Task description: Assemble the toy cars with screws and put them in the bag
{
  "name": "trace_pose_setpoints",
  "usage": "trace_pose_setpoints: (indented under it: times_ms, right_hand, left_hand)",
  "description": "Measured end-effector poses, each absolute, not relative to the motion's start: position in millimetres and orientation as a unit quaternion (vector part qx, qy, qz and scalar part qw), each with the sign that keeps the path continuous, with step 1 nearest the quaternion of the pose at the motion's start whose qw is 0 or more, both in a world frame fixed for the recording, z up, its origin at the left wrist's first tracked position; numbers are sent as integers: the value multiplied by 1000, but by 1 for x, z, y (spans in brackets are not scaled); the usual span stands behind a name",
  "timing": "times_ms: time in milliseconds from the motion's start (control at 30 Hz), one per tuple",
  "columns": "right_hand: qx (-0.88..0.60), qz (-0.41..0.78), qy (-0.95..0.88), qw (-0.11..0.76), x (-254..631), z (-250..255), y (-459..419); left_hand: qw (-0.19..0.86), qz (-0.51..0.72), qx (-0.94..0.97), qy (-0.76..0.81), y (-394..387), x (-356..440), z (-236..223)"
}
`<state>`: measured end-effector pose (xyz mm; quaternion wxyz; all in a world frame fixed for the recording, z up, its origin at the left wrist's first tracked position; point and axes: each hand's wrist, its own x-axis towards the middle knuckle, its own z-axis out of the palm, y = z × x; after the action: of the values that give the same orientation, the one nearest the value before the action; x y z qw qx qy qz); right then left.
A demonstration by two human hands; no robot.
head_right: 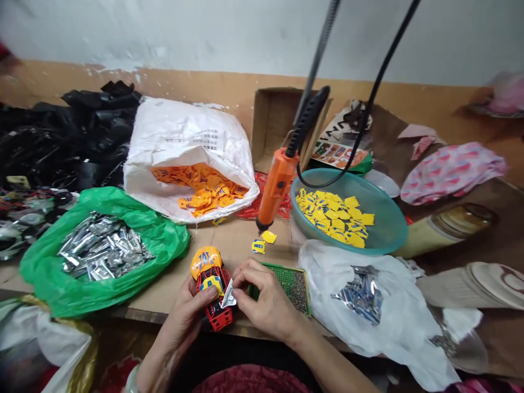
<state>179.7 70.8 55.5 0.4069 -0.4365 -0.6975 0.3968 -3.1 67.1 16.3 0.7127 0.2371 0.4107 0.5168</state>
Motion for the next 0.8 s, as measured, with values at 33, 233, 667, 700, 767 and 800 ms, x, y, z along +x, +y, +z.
trace_pose_setpoints:
  times_ms: [33,233,667,700,767,800]
  right_hand:
    - [-442,400,-689,412,174,52,72]
    - [-493,488,-555,459,153,38,83]
    - [-536,468,-534,457,139,34,95]
    - [-535,471,-521,469,136,33,95]
    - [-535,472,-503,487,132,31,94]
    - [-536,471,-499,492,131,30,92]
  left_hand:
    - [713,520,236,407,67,-5,16]
    - [702,543,215,407,67,-14,15]
    - [680,563,211,419,65,-19,21]
    - [681,563,209,419,65,-19,20]
    - [680,563,209,420,64,-20,19]
    - [679,563,212,420,64,-20,19]
